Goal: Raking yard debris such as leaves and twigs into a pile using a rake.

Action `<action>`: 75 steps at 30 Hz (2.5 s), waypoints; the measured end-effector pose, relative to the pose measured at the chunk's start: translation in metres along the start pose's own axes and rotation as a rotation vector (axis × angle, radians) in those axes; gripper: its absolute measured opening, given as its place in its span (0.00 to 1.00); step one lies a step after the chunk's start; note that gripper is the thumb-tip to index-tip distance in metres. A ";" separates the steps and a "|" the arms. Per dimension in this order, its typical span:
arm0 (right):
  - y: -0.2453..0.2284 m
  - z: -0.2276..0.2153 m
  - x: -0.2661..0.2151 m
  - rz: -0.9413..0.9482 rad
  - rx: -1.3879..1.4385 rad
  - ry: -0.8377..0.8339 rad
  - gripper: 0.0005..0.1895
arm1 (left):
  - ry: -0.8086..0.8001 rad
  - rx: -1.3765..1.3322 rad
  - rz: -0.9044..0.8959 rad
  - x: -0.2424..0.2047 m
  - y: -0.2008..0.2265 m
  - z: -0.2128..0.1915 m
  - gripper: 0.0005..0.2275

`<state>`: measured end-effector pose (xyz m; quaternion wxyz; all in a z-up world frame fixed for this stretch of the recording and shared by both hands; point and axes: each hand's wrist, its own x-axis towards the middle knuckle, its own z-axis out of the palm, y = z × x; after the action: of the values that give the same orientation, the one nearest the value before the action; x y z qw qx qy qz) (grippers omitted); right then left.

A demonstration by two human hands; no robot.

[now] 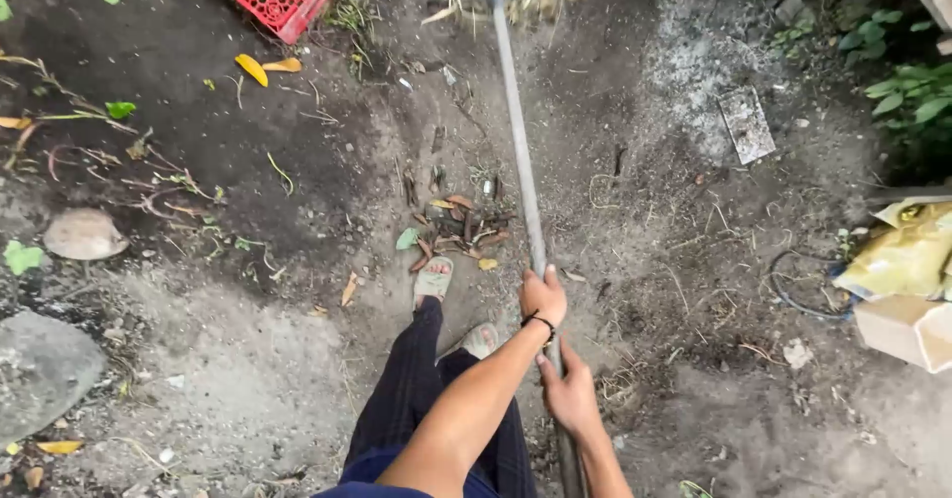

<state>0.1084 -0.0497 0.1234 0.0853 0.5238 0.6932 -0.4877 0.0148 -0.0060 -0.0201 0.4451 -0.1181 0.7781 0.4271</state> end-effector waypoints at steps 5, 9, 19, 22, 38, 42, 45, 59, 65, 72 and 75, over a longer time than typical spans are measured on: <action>0.060 0.032 0.000 0.265 -0.057 -0.092 0.31 | 0.019 0.222 -0.092 0.064 -0.123 0.042 0.18; 0.079 0.042 -0.043 0.412 0.336 -0.196 0.22 | -0.161 0.127 -0.263 -0.005 -0.116 -0.008 0.17; 0.321 0.021 -0.221 0.507 0.265 -0.318 0.23 | -0.575 1.212 0.096 -0.094 -0.381 0.089 0.29; 0.363 0.019 -0.255 0.603 0.306 -0.281 0.27 | -0.729 1.635 0.448 -0.120 -0.433 0.106 0.22; 0.229 0.027 -0.219 0.138 0.292 -0.420 0.13 | 0.034 0.106 -0.102 -0.128 -0.244 -0.008 0.14; 0.172 0.046 -0.226 0.148 0.273 -0.485 0.12 | -0.062 0.375 0.018 -0.052 -0.255 -0.044 0.21; 0.167 0.054 -0.233 0.226 0.278 -0.561 0.15 | -0.108 0.386 -0.019 -0.066 -0.275 -0.060 0.20; 0.270 0.148 -0.153 0.311 0.170 -0.302 0.33 | -0.490 0.216 -0.176 -0.352 -0.280 -0.172 0.17; 0.348 0.159 -0.171 0.334 0.341 -0.243 0.21 | -0.615 0.138 -0.144 -0.265 -0.443 -0.091 0.12; 0.463 0.132 -0.289 0.417 0.281 -0.300 0.22 | -0.265 -0.391 -0.248 -0.211 -0.577 0.004 0.12; 0.497 0.106 -0.362 0.433 0.270 -0.309 0.24 | -0.161 0.084 -0.263 -0.265 -0.604 0.031 0.37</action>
<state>0.6275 -0.3763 0.0053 0.2214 0.5858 0.4732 -0.6196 0.5263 -0.4008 -0.1550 0.5627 -0.1657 0.7349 0.3404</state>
